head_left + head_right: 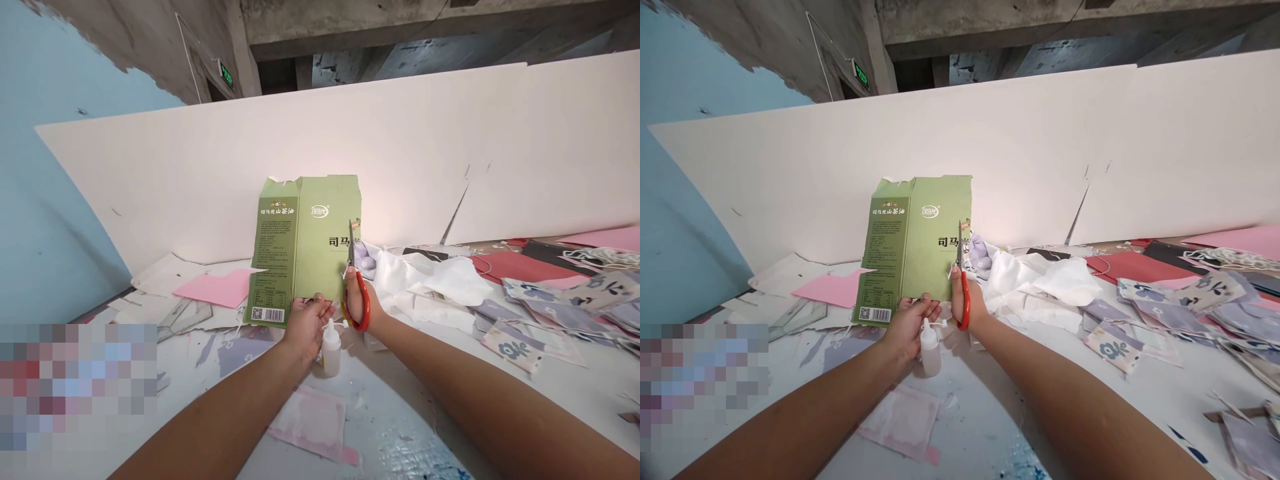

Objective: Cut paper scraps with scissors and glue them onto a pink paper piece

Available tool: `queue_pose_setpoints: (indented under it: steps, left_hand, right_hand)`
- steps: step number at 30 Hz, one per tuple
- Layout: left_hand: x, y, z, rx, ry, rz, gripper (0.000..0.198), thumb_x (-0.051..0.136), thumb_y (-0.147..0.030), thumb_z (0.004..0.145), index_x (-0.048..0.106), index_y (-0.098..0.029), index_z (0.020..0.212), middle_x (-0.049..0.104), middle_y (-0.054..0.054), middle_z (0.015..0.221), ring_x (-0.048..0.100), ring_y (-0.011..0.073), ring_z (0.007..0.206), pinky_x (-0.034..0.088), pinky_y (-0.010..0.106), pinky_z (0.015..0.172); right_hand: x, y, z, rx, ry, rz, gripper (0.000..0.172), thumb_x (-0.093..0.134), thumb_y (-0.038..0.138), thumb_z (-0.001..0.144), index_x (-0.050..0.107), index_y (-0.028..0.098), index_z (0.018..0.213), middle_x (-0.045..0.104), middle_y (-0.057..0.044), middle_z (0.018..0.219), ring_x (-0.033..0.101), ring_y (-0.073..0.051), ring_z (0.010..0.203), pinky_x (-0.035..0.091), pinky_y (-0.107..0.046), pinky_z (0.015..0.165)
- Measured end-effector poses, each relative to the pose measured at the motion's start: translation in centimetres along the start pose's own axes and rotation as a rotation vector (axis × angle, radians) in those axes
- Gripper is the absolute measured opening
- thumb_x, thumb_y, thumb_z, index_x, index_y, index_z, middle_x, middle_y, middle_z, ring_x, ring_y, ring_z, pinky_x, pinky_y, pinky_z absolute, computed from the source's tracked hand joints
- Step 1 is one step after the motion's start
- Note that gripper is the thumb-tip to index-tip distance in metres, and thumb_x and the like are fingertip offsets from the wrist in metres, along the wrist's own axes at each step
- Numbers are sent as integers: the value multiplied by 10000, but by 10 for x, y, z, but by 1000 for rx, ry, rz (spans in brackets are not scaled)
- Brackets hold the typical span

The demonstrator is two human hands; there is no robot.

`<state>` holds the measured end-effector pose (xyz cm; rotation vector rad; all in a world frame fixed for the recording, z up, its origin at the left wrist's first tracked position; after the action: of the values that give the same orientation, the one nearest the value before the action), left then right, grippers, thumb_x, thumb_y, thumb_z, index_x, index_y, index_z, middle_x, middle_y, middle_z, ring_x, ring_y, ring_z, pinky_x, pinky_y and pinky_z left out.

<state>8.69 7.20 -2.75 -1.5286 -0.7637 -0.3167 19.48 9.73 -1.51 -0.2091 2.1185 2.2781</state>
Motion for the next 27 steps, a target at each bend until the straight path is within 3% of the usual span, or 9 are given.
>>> queue_pose_setpoints:
  steps: [4, 8, 10, 13, 15, 17, 22, 27]
  left_hand:
    - [2, -1, -2, -10, -7, 0, 221, 591, -29, 738, 435, -171, 677, 567, -26, 591, 601, 80, 515, 528, 241, 623]
    - [2, -1, -1, -9, -5, -10, 226, 614, -35, 721, 439, -173, 682, 564, -29, 598, 601, 81, 523, 531, 244, 633]
    - [1, -2, 1, -3, -1, -16, 248, 640, -43, 703, 433, -177, 675, 551, -38, 590, 597, 80, 521, 533, 250, 639]
    - [-1, -4, 6, 17, 13, -26, 264, 654, -52, 695, 426, -182, 668, 539, -44, 589, 587, 75, 513, 534, 256, 642]
    - [-1, -8, 9, 35, 25, -30, 256, 640, -51, 705, 425, -183, 665, 537, -44, 590, 579, 71, 506, 533, 251, 634]
    - [-2, -12, 12, 55, 28, -31, 249, 621, -38, 713, 424, -182, 660, 539, -41, 593, 572, 65, 500, 527, 238, 621]
    - [-4, -27, 17, 119, 24, -35, 237, 597, -16, 701, 431, -183, 664, 555, -38, 619, 559, 56, 499, 506, 215, 597]
    - [-5, -44, 26, 195, 5, -49, 228, 570, 1, 687, 442, -184, 653, 568, -39, 630, 579, 66, 537, 503, 229, 614]
  right_hand:
    - [-1, 0, 1, -57, -129, -10, 422, 374, 560, 831, 585, 198, 779, 618, -52, 706, 584, -214, 729, 474, -280, 544]
    - [0, -6, 5, -2, -79, -3, 256, 460, 363, 874, 588, 185, 1007, 593, -60, 1064, 580, -194, 889, 501, -342, 747]
    - [1, -10, 8, 38, -31, 6, 251, 491, 303, 871, 551, 189, 1086, 560, -56, 1127, 574, -184, 919, 494, -370, 778]
    - [2, -13, 14, 75, 29, 32, 301, 435, 427, 871, 583, 172, 933, 619, -30, 838, 585, -132, 648, 509, -289, 576]
    - [1, -11, 18, 88, 62, 53, 454, 361, 595, 820, 554, 191, 743, 524, 21, 553, 474, -107, 414, 430, -249, 389]
    - [-1, -6, 20, 99, 100, 75, 539, 315, 714, 740, 491, 214, 643, 413, 49, 439, 383, -100, 319, 351, -242, 301]
    - [-12, 10, 24, 126, 196, 117, 579, 321, 751, 706, 490, 199, 666, 518, 18, 575, 359, -63, 312, 346, -226, 281]
    - [-15, 5, 20, 177, 303, 62, 587, 369, 738, 700, 530, 176, 654, 555, -11, 582, 378, -77, 309, 377, -255, 277]
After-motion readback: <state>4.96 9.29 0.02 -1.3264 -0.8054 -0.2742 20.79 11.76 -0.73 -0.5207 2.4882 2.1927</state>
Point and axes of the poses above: each hand's wrist, its own z-axis towards the middle knuckle, its own x-axis out of the palm, y = z × x, the point moved 1 cm from there along z, towards the middle knuckle
